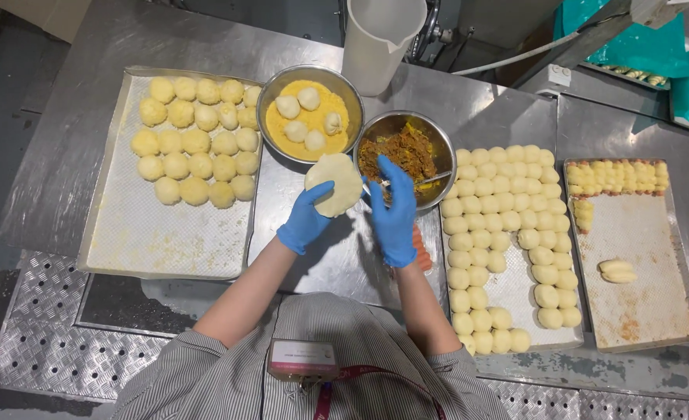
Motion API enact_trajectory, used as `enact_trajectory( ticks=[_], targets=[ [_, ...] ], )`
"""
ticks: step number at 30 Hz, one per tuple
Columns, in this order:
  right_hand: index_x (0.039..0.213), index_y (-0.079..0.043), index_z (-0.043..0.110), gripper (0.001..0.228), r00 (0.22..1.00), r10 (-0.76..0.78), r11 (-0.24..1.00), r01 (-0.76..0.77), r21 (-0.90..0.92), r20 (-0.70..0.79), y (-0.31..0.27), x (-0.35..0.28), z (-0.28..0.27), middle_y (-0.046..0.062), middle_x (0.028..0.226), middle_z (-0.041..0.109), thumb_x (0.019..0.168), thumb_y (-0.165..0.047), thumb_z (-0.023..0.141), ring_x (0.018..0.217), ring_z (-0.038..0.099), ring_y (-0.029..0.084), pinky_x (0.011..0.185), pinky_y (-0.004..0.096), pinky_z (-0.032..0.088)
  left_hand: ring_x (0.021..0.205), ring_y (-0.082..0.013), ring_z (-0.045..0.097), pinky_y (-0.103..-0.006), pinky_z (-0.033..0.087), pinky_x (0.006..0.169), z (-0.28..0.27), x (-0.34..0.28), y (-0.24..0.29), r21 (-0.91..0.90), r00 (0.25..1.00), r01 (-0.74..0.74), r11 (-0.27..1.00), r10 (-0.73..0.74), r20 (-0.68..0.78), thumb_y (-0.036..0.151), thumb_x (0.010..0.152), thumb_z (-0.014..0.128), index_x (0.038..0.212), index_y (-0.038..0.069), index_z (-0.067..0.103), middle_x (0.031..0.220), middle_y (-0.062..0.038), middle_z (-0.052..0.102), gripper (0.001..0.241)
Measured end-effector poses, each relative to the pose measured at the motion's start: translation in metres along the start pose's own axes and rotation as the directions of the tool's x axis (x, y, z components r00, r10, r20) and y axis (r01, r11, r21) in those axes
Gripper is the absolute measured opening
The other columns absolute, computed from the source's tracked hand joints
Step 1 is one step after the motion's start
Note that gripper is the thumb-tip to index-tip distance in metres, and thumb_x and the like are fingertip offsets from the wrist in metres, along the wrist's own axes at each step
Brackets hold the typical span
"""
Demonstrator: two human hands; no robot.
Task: Flattening dough balls, adding savory filling with a spoon, and pinching the edges to seal the bun.
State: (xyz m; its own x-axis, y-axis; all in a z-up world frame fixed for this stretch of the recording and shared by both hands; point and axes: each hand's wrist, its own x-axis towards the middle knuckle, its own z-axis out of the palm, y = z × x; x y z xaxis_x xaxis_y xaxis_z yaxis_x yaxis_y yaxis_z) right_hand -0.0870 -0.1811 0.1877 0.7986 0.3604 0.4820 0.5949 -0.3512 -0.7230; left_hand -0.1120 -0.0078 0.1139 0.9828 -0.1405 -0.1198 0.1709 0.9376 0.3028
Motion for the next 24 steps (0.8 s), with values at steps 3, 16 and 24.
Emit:
enact_trajectory(
  ticks=[3, 16, 24],
  targets=[
    [0.129, -0.001, 0.069, 0.031, 0.982, 0.121, 0.991, -0.128, -0.041, -0.149, 0.049, -0.002, -0.003, 0.017, 0.134, 0.067, 0.103, -0.018, 0.065, 0.122, 0.065, 0.028, 0.103, 0.038, 0.052, 0.129, -0.0268, 0.062, -0.0417, 0.052, 0.109, 0.005, -0.001, -0.016, 0.21, 0.999, 0.017, 0.977, -0.024, 0.028, 0.018, 0.099, 0.059, 0.151, 0.004, 0.041, 0.143, -0.014, 0.057, 0.057],
    [0.103, 0.007, 0.077, 0.029, 0.716, 0.695, 0.64, -0.573, 0.512, -0.068, 0.104, -0.025, 0.01, 0.004, 0.089, 0.072, 0.1, -0.022, 0.073, 0.077, 0.061, 0.008, 0.067, 0.026, 0.051, 0.12, -0.0249, 0.066, -0.0392, 0.053, 0.101, -0.01, 0.011, -0.029, 0.278, 0.988, 0.153, 0.948, -0.143, -0.056, 0.021, 0.104, 0.058, 0.15, -0.005, 0.044, 0.138, -0.016, 0.062, 0.054],
    [0.159, 0.001, 0.024, 0.08, 0.965, 0.235, 0.97, -0.24, -0.036, -0.114, 0.022, -0.02, 0.026, 0.023, 0.164, 0.031, 0.098, -0.025, 0.07, 0.15, 0.034, 0.035, 0.123, 0.045, 0.028, 0.138, -0.0322, 0.052, -0.0444, 0.043, 0.118, -0.005, 0.005, -0.034, -0.142, 0.956, 0.277, 0.95, -0.288, -0.058, 0.021, 0.105, 0.05, 0.154, -0.004, 0.037, 0.15, -0.02, 0.052, 0.056]
  ],
)
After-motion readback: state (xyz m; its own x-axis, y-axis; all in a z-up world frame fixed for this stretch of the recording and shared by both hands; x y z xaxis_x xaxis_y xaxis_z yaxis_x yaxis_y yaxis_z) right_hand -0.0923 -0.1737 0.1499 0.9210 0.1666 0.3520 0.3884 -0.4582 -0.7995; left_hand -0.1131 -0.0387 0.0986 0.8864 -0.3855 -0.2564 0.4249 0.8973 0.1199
